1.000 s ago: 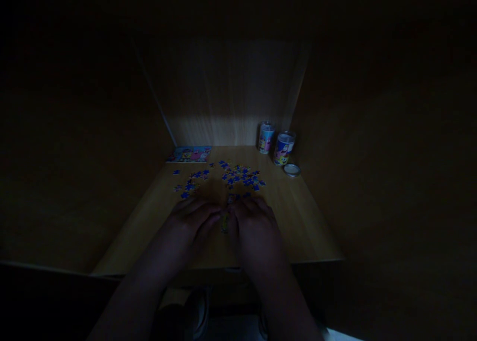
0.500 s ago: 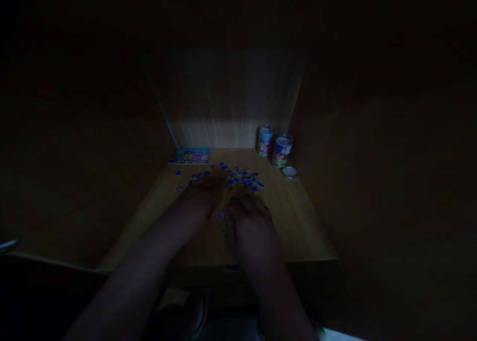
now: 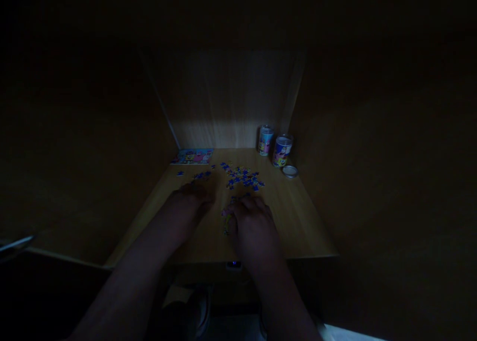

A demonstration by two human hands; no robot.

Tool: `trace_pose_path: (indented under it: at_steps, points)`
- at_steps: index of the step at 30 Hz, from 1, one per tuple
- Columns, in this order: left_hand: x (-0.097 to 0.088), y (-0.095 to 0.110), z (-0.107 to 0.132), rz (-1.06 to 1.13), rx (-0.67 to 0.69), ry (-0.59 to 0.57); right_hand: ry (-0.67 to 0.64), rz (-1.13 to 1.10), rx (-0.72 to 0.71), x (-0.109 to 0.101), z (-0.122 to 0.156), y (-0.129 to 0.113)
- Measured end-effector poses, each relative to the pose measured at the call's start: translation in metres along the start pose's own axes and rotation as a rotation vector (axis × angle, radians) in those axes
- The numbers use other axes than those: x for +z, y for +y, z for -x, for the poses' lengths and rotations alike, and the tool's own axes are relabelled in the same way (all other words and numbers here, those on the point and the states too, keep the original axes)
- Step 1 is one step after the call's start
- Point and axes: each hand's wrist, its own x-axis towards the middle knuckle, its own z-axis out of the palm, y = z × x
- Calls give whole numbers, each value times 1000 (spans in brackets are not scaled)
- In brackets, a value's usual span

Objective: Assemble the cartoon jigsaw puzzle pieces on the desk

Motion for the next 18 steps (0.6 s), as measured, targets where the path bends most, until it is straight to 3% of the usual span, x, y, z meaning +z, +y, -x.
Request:
trace_pose_path:
  at_steps: [8,10,15,18]
  points:
    - [-3,2,45,315,9,-13,-19,-36,-72,-1,0,0]
    - [-1,0,47,310,4,7,-28,-48,-96,-2,0,0]
    - [1,2,45,148,-102,194,-43,-66,-102,-3,0,-1]
    - [2,6,45,96,-140,202,-47,-68,-96,-4,0,-2]
